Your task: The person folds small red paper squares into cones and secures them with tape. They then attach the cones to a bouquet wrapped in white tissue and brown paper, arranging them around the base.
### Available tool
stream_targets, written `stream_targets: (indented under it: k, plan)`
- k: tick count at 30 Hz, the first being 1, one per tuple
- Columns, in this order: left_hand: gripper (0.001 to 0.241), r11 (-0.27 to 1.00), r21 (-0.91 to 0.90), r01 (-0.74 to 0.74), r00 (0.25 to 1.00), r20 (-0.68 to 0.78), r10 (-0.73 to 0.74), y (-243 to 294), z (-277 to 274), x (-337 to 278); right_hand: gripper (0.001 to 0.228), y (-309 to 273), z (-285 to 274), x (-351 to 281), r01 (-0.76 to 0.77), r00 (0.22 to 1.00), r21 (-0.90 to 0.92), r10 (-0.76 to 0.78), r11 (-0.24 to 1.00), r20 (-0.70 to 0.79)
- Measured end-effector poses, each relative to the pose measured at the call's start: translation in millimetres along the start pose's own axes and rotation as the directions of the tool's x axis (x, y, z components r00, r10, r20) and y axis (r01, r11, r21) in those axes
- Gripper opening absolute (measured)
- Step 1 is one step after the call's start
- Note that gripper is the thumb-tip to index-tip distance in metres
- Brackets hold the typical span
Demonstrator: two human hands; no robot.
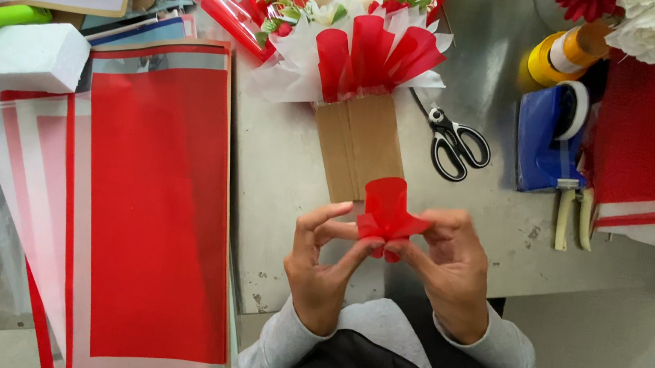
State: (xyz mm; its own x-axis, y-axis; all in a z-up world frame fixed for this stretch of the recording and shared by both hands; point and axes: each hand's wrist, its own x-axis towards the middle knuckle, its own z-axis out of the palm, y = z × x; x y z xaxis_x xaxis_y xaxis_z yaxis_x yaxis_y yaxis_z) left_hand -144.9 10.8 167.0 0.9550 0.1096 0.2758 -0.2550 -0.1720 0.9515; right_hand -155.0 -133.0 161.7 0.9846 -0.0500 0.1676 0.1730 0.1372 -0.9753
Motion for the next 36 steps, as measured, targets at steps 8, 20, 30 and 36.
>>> stream_targets:
  k: [8,20,30,36]
  plan:
    - [0.056,0.990,-0.133,0.045,0.997,-0.054,-0.052,-22.7,-1.3,0.7,0.043,12.7,9.6,5.1,-0.146,0.986,0.004,0.146,0.989,-0.076]
    - [0.090,0.875,-0.279,0.395,0.913,0.229,-0.339,-29.3,-18.0,8.3,0.049,20.8,24.3,15.1,-0.227,0.971,0.026,0.228,0.974,-0.077]
    - [0.090,0.951,-0.020,0.308,0.919,0.267,-0.291,-3.2,-24.1,11.0,0.046,16.7,23.3,9.4,-0.167,0.984,-0.157,0.156,0.973,-0.084]
    - [0.086,0.902,-0.154,0.404,0.908,0.184,-0.375,-22.5,-19.5,2.7,0.059,10.1,22.2,9.2,-0.261,0.965,-0.020,0.259,0.965,-0.049]
